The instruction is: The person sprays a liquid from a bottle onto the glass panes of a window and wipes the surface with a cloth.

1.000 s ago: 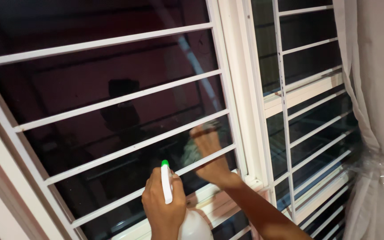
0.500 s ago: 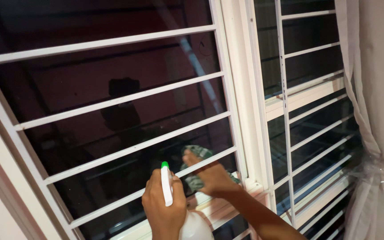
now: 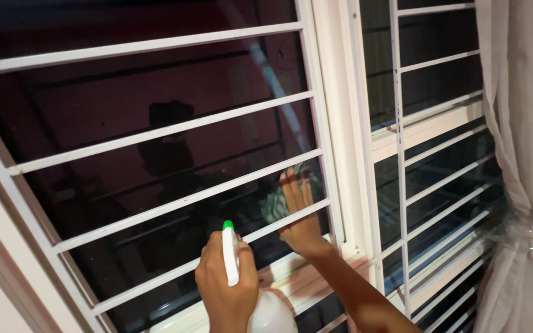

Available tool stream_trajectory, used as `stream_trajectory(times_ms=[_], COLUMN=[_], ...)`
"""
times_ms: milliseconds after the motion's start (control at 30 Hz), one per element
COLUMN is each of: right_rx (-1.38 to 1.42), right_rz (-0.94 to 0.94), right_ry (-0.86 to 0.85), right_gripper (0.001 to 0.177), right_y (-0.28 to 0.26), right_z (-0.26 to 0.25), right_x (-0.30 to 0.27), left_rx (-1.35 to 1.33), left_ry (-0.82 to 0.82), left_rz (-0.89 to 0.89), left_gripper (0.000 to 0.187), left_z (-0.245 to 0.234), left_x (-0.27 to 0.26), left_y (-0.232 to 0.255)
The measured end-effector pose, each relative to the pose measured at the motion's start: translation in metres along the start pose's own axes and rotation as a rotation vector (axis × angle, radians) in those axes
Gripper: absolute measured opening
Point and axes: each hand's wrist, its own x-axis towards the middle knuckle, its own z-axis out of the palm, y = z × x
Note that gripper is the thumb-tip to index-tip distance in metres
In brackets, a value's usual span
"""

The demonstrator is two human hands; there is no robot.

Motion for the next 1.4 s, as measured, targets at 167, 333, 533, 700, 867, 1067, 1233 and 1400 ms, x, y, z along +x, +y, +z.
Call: stream_trajectory(times_ms=[167,333,533,700,867,1067,1233,1400], right_rx=[-0.148,-0.126,-0.062,-0.316,-0.585,-0.235,-0.120,-0.068], right_rz=[-0.052,0.025,0.282,0.404,0.503,0.496,0.329,0.562], right_ry=[-0.637,-0.185,0.167,0.248,0.113,-0.189,-0.045,0.019], right_gripper=[0.110,0.112,0.089,0.084,0.089,0.054,0.055,0.089], right_y=[-0.018,0.001,-0.012,-0.023,-0.051,-0.067,-0.048,-0.025], right_z=[-0.007,-0.016,0.020,0.027,0.024,0.017,0.026,0.008], right_x=[0.001,-0.010,-0.023,-0.040,-0.058,-0.057,-0.057,-0.034], left_rx=[-0.017,0.011,-0.046,-0.033,-0.031,-0.037,-0.014,-0.034], left_ry=[0.017,0.012,0.016,-0.003,-0.005,-0.028,-0.031,-0.018], left_rz=[0.021,0.042,0.058,0.024,0.020,0.000,-0.009,0.010], left_gripper=[0.014,0.012,0.012,0.011,0.011,0.010,0.011,0.011], left_z=[0.000,0.000,-0.002,-0.003,-0.004,-0.007,-0.012,-0.012], left_x=[-0.001,-0.001,0.002,0.001,0.003,0.003,0.003,0.003], left_y=[0.001,0.000,0.003,-0.001,0.000,0.004,0.006,0.007])
